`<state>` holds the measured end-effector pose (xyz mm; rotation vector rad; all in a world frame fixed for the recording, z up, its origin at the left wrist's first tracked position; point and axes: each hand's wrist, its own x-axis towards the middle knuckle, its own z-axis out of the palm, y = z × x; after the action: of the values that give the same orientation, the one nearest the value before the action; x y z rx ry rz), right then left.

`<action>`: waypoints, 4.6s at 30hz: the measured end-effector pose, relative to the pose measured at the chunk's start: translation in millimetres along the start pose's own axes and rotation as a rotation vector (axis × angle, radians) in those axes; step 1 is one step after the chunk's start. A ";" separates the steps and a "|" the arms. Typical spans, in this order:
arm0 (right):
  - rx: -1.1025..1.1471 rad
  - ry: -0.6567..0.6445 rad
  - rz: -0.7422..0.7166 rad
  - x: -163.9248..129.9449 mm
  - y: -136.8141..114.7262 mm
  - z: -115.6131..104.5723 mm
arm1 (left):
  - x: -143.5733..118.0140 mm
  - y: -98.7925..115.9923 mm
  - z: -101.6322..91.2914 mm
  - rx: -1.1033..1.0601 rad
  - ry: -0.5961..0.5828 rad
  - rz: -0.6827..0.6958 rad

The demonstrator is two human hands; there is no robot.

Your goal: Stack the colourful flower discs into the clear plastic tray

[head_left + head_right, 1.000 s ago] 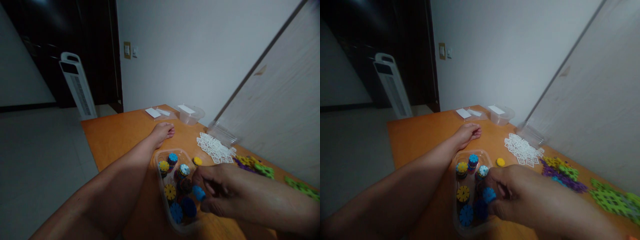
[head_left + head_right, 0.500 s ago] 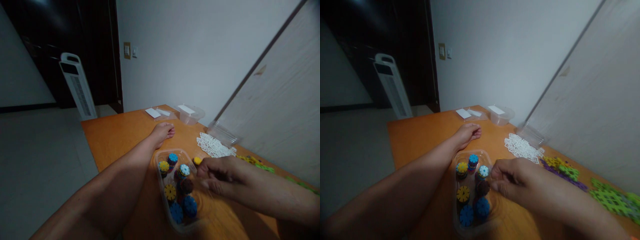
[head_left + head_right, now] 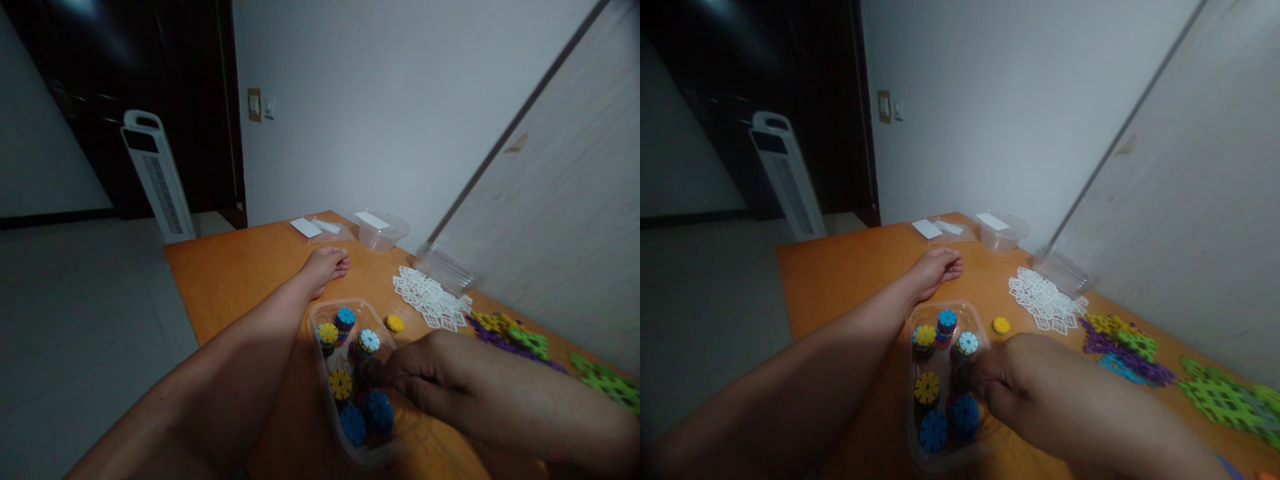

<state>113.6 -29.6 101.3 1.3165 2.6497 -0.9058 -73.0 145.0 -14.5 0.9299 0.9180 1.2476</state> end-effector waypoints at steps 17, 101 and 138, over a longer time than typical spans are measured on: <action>0.099 0.104 0.077 2.9 27.8 -6.8 | -0.3 1.1 0.9 0.009 0.001 0.008; -0.096 0.406 -0.126 23.9 35.3 -2.9 | 1.2 0.5 0.2 0.014 0.008 -0.014; -0.059 0.409 0.121 35.2 87.0 0.9 | 0.7 0.5 -0.3 0.012 -0.006 -0.003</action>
<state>155.6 35.7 48.5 1.7919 2.8085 -0.5904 -73.4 145.8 -14.2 0.9411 0.9220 1.2376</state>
